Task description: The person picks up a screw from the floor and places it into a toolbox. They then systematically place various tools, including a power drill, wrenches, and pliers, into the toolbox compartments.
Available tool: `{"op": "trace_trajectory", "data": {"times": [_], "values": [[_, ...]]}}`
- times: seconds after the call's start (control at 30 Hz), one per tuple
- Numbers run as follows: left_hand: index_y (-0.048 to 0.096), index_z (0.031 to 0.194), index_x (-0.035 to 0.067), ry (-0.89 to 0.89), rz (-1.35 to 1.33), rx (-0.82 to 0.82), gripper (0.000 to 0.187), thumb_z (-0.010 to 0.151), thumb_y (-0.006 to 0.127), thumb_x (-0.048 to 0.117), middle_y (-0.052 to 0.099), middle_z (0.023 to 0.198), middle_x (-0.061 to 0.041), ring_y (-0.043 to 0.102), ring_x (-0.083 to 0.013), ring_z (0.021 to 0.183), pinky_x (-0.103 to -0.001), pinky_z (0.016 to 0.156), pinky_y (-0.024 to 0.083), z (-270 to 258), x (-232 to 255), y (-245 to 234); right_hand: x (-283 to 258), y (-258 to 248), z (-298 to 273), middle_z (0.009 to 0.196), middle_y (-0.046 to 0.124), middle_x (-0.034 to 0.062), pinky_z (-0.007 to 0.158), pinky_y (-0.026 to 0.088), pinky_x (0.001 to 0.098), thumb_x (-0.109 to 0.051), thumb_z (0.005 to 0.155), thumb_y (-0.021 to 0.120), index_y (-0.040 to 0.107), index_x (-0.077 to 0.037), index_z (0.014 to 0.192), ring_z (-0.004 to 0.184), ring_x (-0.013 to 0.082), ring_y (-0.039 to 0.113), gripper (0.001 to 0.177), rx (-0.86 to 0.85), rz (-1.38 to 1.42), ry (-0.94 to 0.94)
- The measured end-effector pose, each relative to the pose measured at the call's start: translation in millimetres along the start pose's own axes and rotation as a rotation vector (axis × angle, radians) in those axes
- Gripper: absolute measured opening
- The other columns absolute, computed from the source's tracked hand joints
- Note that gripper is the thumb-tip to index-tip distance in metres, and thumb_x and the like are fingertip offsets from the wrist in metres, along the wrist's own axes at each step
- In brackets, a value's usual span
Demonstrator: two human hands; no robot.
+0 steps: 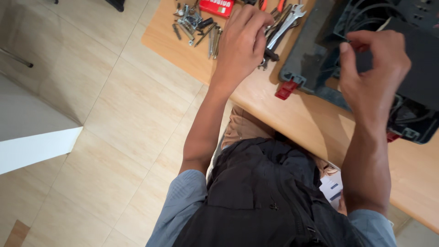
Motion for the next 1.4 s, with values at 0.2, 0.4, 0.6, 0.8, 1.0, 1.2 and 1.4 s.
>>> {"op": "trace_trajectory", "data": {"times": [0.2, 0.4, 0.6, 0.8, 1.0, 1.2, 1.4], "values": [[0.064, 0.099, 0.011, -0.012, 0.074, -0.089, 0.016, 0.087, 0.069, 0.004, 0.059, 0.098, -0.005, 0.060, -0.0288, 0.100, -0.043, 0.087, 0.048, -11, -17, 14, -4, 53, 11, 0.097, 0.065, 0.0134, 0.082, 0.049, 0.0355, 0.011, 0.102, 0.072, 0.068, 0.004, 0.106, 0.087, 0.0224, 0.062, 0.009, -0.023, 0.171, 0.048], [0.062, 0.100, 0.010, -0.166, 0.086, -0.110, 0.015, 0.087, 0.069, 0.003, 0.059, 0.099, -0.004, 0.060, -0.0269, 0.101, -0.042, 0.089, 0.051, -23, -26, 22, -4, 73, 15, 0.097, 0.064, 0.0125, 0.080, 0.049, 0.0330, 0.010, 0.106, 0.072, 0.066, 0.005, 0.106, 0.088, 0.0220, 0.061, 0.008, -0.049, 0.204, 0.066], [0.066, 0.098, 0.007, -0.017, 0.130, -0.079, 0.018, 0.083, 0.076, 0.011, 0.058, 0.099, -0.007, 0.059, -0.0288, 0.102, -0.042, 0.084, 0.051, -12, -13, 34, -3, 66, 28, 0.100, 0.064, 0.0140, 0.081, 0.050, 0.0321, 0.013, 0.102, 0.069, 0.065, 0.008, 0.105, 0.090, 0.0204, 0.062, 0.007, 0.013, 0.260, 0.033], [0.067, 0.084, 0.004, 0.095, 0.326, -0.094, 0.010, 0.078, 0.073, 0.010, 0.061, 0.096, -0.010, 0.061, -0.0287, 0.098, -0.042, 0.081, 0.054, 5, -14, 82, 3, 53, 38, 0.101, 0.067, 0.0116, 0.090, 0.052, 0.0300, 0.011, 0.105, 0.064, 0.065, 0.008, 0.111, 0.096, 0.0166, 0.063, 0.008, 0.062, 0.318, -0.007], [0.067, 0.082, 0.002, 0.051, 0.493, -0.099, 0.003, 0.080, 0.067, 0.005, 0.063, 0.091, -0.012, 0.070, -0.0268, 0.088, -0.037, 0.069, 0.058, 7, -28, 118, 15, 50, 36, 0.100, 0.067, 0.0100, 0.089, 0.051, 0.0289, 0.009, 0.108, 0.067, 0.065, 0.007, 0.111, 0.096, 0.0157, 0.061, 0.004, 0.058, 0.328, 0.020], [0.068, 0.086, -0.001, -0.086, 0.298, -0.165, 0.014, 0.078, 0.074, 0.010, 0.066, 0.093, -0.017, 0.073, -0.0347, 0.086, -0.044, 0.067, 0.058, 10, -41, 125, 34, 43, 36, 0.102, 0.066, 0.0079, 0.089, 0.050, 0.0280, 0.008, 0.108, 0.068, 0.066, 0.007, 0.111, 0.096, 0.0126, 0.059, 0.004, 0.067, 0.401, 0.086], [0.069, 0.093, 0.000, -0.179, 0.215, -0.250, 0.024, 0.081, 0.079, 0.019, 0.069, 0.098, -0.017, 0.071, -0.0399, 0.086, -0.050, 0.070, 0.057, 15, -52, 128, 42, 38, 34, 0.103, 0.065, 0.0057, 0.088, 0.049, 0.0244, 0.007, 0.109, 0.068, 0.066, 0.006, 0.114, 0.096, 0.0102, 0.058, 0.005, 0.060, 0.477, 0.128]]}}
Point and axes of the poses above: each hand's wrist, its own z-axis towards the middle knuckle, its own y-axis out of the palm, x = y × z, the point moved 10 cm from there along z, towards the middle knuckle
